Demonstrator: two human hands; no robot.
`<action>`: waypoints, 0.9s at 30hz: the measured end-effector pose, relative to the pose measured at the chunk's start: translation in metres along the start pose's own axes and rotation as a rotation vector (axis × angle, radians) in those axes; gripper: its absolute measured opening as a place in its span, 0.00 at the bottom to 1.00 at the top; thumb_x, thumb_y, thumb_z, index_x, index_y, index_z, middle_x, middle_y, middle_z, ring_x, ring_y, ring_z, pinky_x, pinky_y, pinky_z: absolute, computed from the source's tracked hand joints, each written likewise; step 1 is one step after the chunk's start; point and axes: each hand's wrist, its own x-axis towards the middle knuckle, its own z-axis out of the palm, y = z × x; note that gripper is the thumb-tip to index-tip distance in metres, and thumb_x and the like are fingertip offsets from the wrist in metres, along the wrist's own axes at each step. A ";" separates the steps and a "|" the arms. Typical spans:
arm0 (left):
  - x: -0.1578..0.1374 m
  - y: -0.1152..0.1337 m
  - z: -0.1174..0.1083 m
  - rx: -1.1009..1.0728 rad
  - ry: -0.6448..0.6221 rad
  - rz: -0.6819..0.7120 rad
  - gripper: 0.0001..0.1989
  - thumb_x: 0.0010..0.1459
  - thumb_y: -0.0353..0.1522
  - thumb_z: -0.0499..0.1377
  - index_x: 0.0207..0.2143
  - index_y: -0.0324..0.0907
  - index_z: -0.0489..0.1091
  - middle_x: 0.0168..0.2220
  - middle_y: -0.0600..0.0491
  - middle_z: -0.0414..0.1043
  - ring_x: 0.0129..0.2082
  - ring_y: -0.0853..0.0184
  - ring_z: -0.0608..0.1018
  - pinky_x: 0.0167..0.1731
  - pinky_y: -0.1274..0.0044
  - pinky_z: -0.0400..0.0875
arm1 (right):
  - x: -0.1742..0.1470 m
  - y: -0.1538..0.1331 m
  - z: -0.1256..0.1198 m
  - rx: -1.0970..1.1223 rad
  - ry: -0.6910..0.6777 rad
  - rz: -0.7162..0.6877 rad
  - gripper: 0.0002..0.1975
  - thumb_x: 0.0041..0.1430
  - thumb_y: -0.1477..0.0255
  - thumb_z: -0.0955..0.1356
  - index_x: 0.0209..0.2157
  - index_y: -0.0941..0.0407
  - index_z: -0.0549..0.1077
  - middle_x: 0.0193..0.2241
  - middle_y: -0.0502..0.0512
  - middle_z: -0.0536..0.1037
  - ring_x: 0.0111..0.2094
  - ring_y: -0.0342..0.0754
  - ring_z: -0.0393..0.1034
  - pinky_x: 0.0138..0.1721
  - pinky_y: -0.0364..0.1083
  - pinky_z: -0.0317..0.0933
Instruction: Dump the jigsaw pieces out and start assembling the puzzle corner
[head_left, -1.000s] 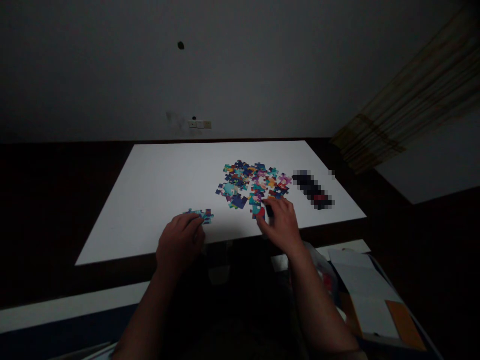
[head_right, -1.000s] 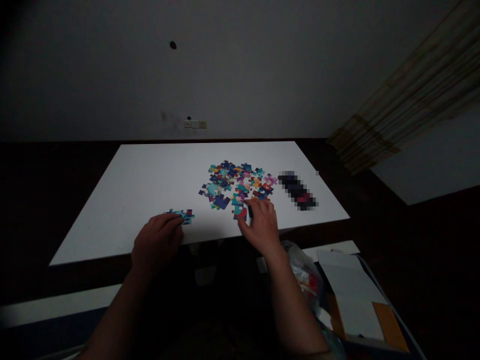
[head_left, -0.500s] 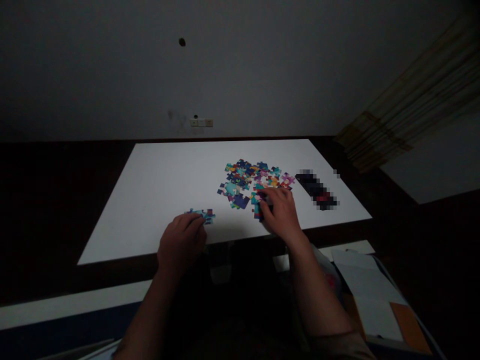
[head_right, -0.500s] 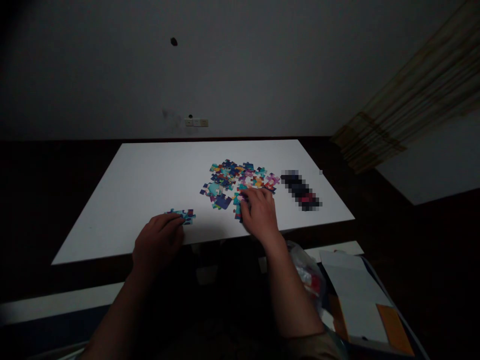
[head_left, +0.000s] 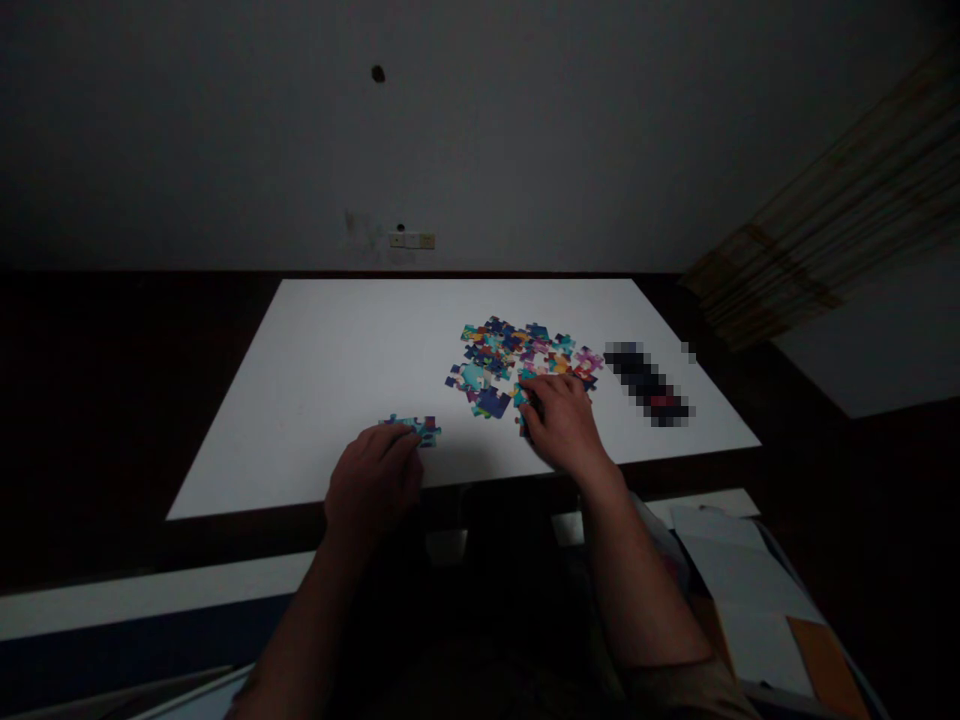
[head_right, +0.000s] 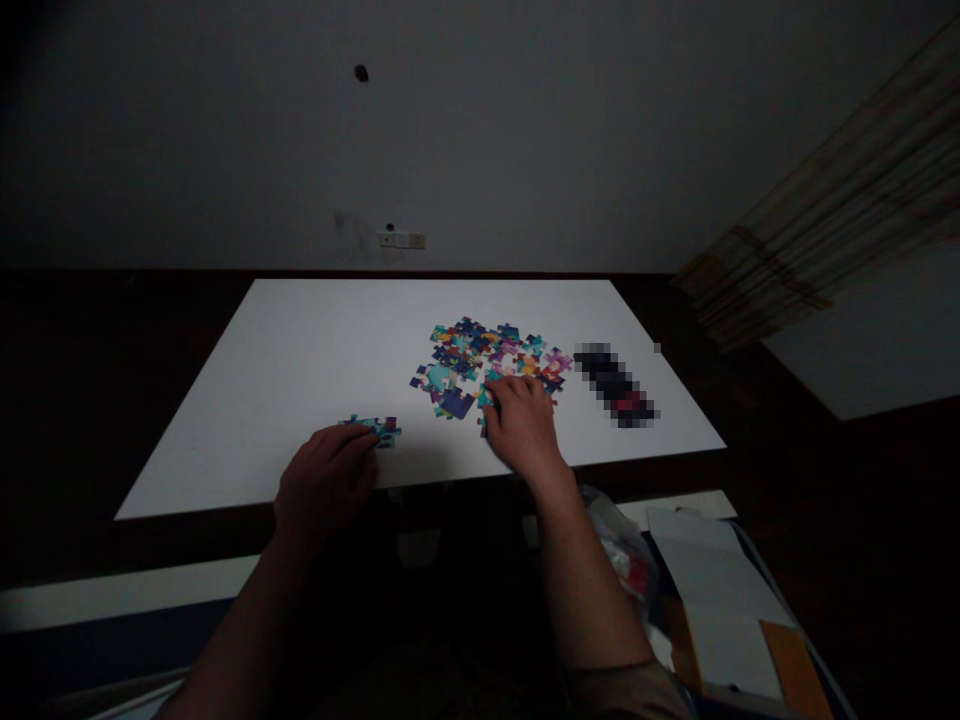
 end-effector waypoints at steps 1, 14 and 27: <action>0.000 0.000 0.000 0.002 0.001 0.003 0.13 0.58 0.29 0.55 0.45 0.47 0.70 0.46 0.48 0.72 0.48 0.55 0.72 0.47 0.59 0.69 | 0.000 -0.001 -0.001 -0.010 -0.005 0.001 0.15 0.59 0.70 0.64 0.49 0.50 0.71 0.46 0.59 0.73 0.50 0.62 0.60 0.49 0.62 0.58; 0.000 -0.001 -0.003 -0.037 -0.011 -0.016 0.13 0.58 0.29 0.55 0.45 0.47 0.69 0.47 0.48 0.71 0.49 0.55 0.72 0.50 0.59 0.68 | 0.087 -0.015 0.001 -0.049 -0.211 -0.368 0.25 0.56 0.77 0.66 0.55 0.49 0.68 0.57 0.54 0.68 0.55 0.58 0.60 0.55 0.60 0.55; 0.000 -0.002 -0.002 -0.008 -0.032 -0.026 0.13 0.59 0.30 0.55 0.46 0.49 0.68 0.48 0.50 0.71 0.50 0.55 0.70 0.51 0.58 0.68 | 0.063 0.018 -0.021 -0.072 -0.323 -0.339 0.19 0.51 0.79 0.64 0.44 0.49 0.75 0.46 0.53 0.75 0.48 0.54 0.67 0.50 0.55 0.60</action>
